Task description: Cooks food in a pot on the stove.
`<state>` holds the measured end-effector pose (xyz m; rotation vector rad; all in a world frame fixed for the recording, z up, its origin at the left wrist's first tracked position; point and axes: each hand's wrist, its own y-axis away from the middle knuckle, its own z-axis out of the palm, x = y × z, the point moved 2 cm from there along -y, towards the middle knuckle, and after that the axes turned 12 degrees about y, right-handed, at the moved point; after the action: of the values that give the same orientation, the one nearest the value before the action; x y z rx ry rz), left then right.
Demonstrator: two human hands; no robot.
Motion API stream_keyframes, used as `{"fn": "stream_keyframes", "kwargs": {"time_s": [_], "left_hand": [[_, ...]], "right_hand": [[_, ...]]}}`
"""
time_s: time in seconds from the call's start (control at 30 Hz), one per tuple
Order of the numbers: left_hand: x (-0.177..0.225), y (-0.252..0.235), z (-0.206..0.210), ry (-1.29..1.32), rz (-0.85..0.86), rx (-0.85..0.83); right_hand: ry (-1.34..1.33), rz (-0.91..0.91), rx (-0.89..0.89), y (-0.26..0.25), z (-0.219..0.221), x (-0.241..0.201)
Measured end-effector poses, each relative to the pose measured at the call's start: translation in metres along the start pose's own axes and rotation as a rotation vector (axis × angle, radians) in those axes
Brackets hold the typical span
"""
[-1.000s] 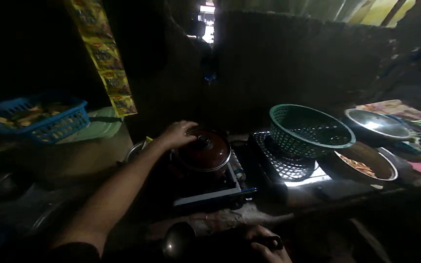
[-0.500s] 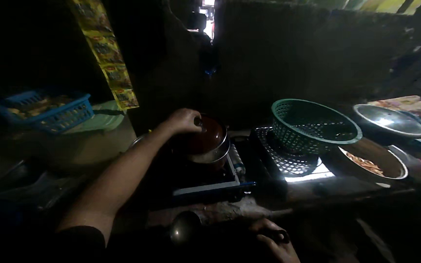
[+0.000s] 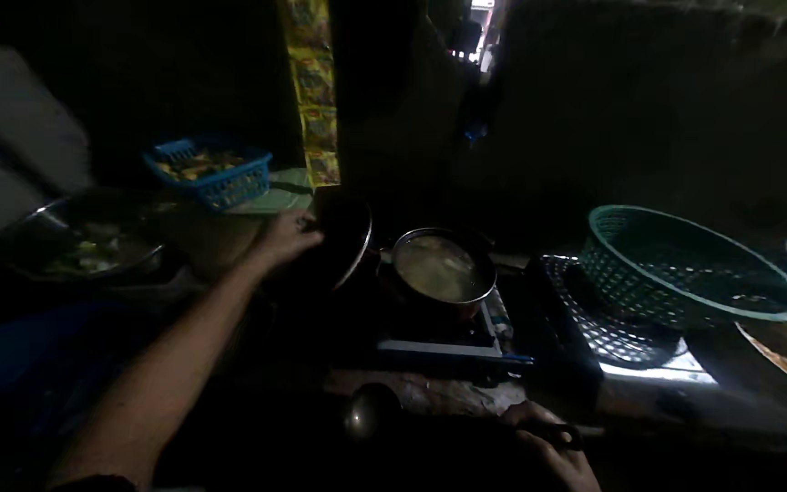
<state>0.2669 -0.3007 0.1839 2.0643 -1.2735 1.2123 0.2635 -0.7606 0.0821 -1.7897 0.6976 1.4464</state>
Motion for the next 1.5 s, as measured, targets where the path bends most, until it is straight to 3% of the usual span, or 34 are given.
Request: {"fn": "stream_keyframes", "kwargs": {"time_s": [0.17, 0.3, 0.47, 0.77, 0.97, 1.13, 1.5], "left_hand": [[-0.063, 0.053, 0.044, 0.153, -0.005, 0.154], [-0.089, 0.08, 0.072, 0.027, 0.017, 0.217], [-0.107, 0.079, 0.091, -0.203, 0.033, 0.242], [-0.128, 0.062, 0.095, -0.33, -0.035, 0.095], [-0.093, 0.05, 0.08, -0.343, 0.054, 0.132], [-0.051, 0.008, 0.064, -0.467, -0.055, -0.064], [-0.056, -0.083, 0.089, -0.583, 0.059, -0.321]], "right_hand": [[0.021, -0.027, -0.04, -0.006, 0.005, -0.005], [0.046, -0.037, -0.083, -0.006, 0.009, -0.003], [0.083, -0.011, -0.106, -0.003, 0.016, -0.007], [0.114, 0.013, -0.089, 0.004, 0.018, 0.001], [0.162, 0.013, -0.101, -0.002, 0.018, 0.001], [0.15, -0.005, -0.12, -0.004, 0.019, 0.006], [0.208, -0.021, -0.11, 0.007, 0.011, 0.012]]}}
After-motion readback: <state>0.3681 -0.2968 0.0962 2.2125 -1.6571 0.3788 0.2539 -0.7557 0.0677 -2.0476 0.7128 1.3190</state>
